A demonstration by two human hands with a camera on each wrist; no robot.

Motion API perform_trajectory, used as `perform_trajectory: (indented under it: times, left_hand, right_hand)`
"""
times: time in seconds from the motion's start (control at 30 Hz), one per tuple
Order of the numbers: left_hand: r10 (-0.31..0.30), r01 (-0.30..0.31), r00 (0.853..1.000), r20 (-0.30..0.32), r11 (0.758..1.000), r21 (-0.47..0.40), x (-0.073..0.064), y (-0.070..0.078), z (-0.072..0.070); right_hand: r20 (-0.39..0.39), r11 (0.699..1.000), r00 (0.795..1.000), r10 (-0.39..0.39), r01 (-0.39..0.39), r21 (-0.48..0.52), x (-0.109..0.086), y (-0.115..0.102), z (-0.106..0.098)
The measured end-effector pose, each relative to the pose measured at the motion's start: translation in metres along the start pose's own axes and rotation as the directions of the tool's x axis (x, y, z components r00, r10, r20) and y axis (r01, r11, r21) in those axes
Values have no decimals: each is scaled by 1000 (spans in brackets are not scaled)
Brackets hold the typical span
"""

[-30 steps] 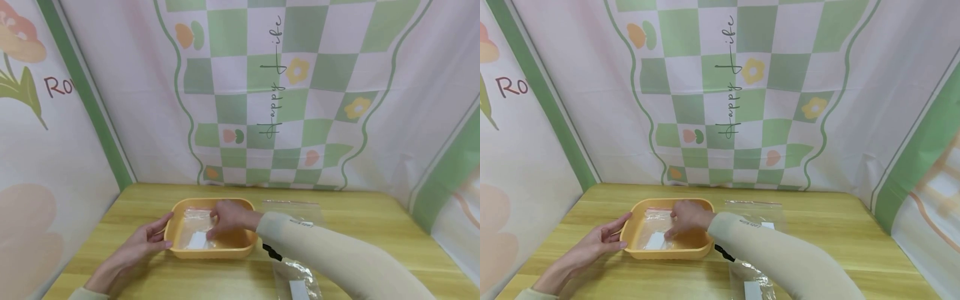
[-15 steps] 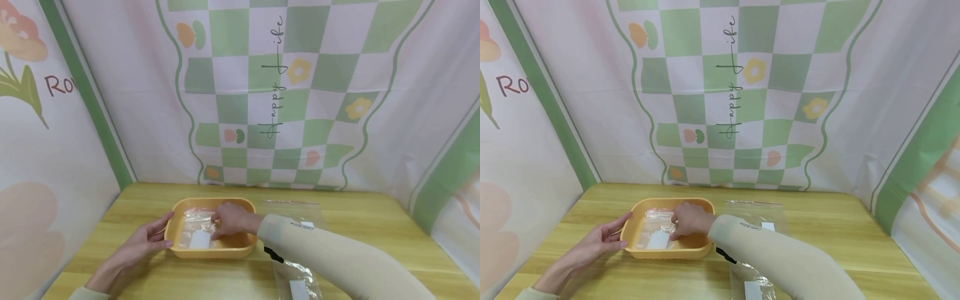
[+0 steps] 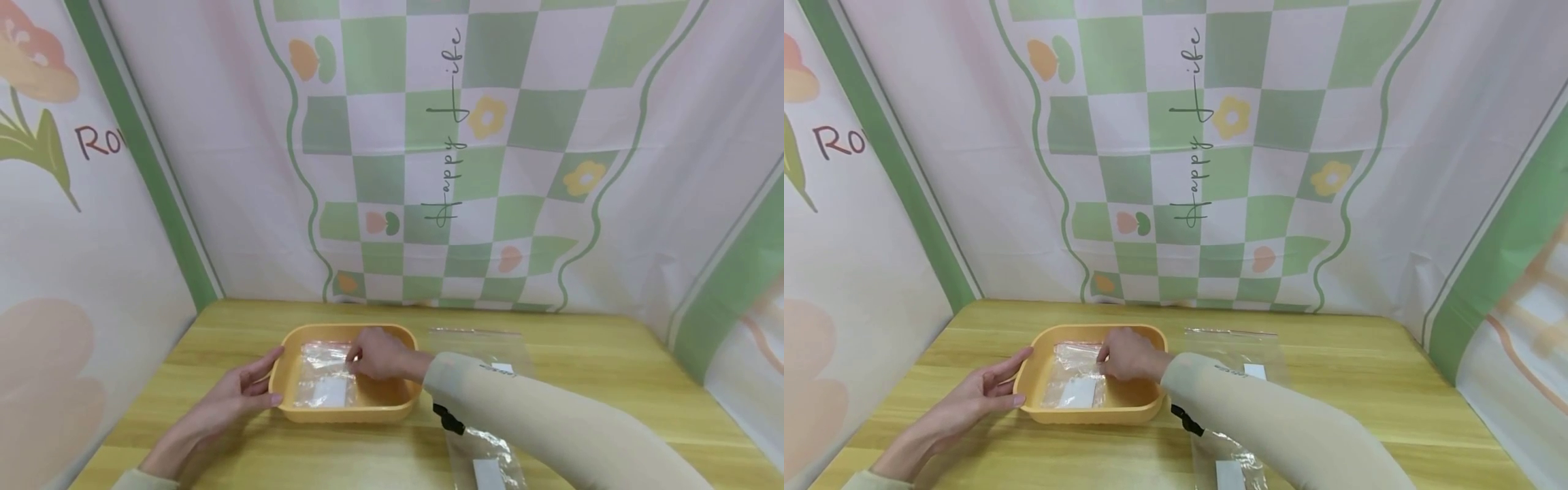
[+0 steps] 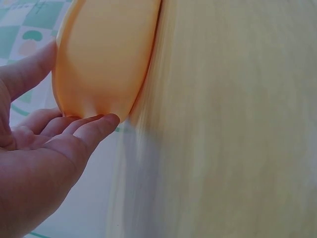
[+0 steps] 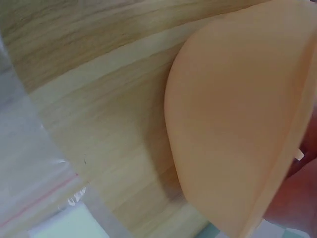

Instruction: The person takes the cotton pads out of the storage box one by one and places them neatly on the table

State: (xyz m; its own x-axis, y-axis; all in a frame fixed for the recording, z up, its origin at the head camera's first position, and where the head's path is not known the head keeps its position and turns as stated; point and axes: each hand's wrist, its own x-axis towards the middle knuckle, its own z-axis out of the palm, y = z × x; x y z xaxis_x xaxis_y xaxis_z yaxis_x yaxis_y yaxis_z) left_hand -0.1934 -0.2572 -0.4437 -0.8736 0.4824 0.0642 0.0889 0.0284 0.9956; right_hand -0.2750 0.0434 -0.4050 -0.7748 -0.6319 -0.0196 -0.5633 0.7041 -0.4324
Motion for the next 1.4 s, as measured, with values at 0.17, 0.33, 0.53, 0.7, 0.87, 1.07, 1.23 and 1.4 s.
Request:
perform_trajectory:
  times: [0.17, 0.33, 0.53, 0.7, 0.87, 1.07, 1.23, 1.4]
  left_hand:
    - [7, -7, 1000, 11, 1000, -3, 0, -1, 0]
    - [3, -3, 1000, 9, 1000, -4, 0, 0, 0]
    - [-3, 3, 1000, -3, 1000, 0, 0, 1, 1]
    - [-12, 12, 1000, -14, 1000, 8, 0, 2, 1]
    - [-25, 26, 999, -24, 1000, 15, 0, 3, 2]
    - [-30, 30, 999, -23, 999, 15, 1, 3, 3]
    - [-30, 30, 999, -23, 999, 14, 1, 3, 3]
    - [-32, 33, 999, -27, 999, 14, 1, 3, 3]
  right_hand:
    - [-44, 996, 995, -88, 88, 5, -2, 1, -9]
    - [-83, 997, 996, -40, 45, 59, -5, 2, -14]
    - [-14, 849, 999, 42, -28, 527, -5, 3, -6]
    - [14, 744, 1000, 14, -20, 668, -4, 1, 3]
    - [29, 753, 998, 55, -60, 655, -3, -4, 6]
    - [82, 750, 995, 55, -95, 654, -5, -6, 5]
    - [122, 727, 992, 35, -110, 678, -6, -7, -4]
    - [111, 752, 993, 27, -94, 653, -6, -9, -11]
